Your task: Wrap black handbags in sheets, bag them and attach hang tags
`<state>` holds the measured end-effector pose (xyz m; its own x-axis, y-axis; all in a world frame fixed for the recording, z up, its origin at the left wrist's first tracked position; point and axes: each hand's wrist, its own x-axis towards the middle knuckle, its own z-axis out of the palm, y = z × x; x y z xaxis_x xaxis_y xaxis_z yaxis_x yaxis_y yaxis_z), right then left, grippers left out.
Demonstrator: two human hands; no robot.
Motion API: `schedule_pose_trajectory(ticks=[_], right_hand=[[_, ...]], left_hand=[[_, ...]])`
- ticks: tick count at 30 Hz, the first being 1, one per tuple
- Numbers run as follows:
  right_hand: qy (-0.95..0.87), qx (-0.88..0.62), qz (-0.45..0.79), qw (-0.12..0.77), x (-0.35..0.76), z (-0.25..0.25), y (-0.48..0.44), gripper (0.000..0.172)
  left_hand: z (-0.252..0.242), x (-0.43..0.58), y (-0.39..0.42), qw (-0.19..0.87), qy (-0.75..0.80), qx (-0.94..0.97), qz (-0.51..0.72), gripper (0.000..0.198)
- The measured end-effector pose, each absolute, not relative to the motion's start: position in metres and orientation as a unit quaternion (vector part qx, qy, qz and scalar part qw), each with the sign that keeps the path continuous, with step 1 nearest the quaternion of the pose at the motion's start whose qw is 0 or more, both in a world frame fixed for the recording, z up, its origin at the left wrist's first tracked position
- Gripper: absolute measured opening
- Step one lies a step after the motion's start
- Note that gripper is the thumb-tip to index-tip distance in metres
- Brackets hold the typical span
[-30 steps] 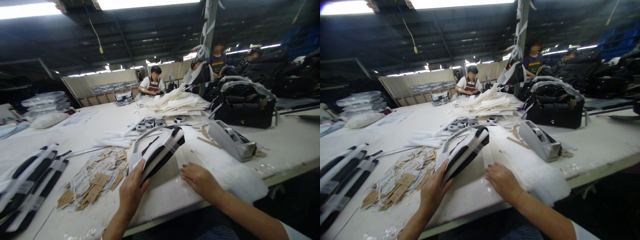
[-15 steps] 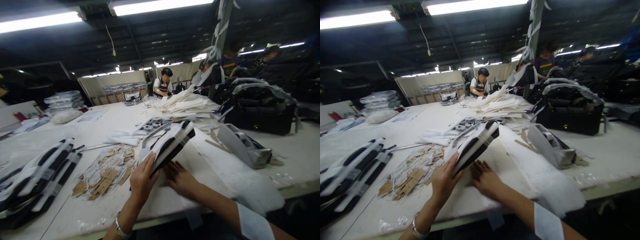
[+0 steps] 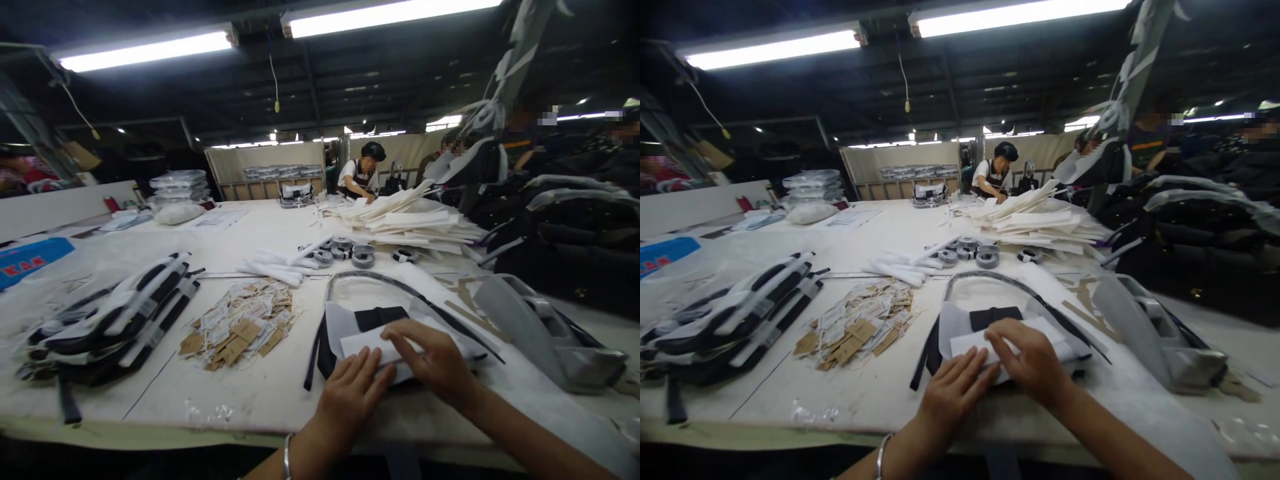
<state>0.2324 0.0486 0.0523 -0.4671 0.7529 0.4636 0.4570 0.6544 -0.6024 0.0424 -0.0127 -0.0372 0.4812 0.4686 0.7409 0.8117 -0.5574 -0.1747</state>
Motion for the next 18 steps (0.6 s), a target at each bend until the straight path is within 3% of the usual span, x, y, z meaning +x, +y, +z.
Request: schedule_pose_trajectory(ticks=[6, 10, 18], right_hand=[[-0.746, -0.512, 0.364, 0.218, 0.172, 0.045, 0.166, 0.017], [-0.71, -0.545, 0.418, 0.155, 0.132, 0.027, 0.204, 0.026], [-0.654, -0.514, 0.531, 0.161, 0.113, 0.015, 0.21, 0.028]], left_hand=[[-0.04, 0.05, -0.009, 0.278, -0.397, -0.799, -0.358, 0.029], [-0.046, 0.053, -0.01, 0.301, -0.401, -0.779, -0.377, 0.027], [-0.051, 0.065, -0.012, 0.335, -0.407, -0.741, -0.415, 0.024]])
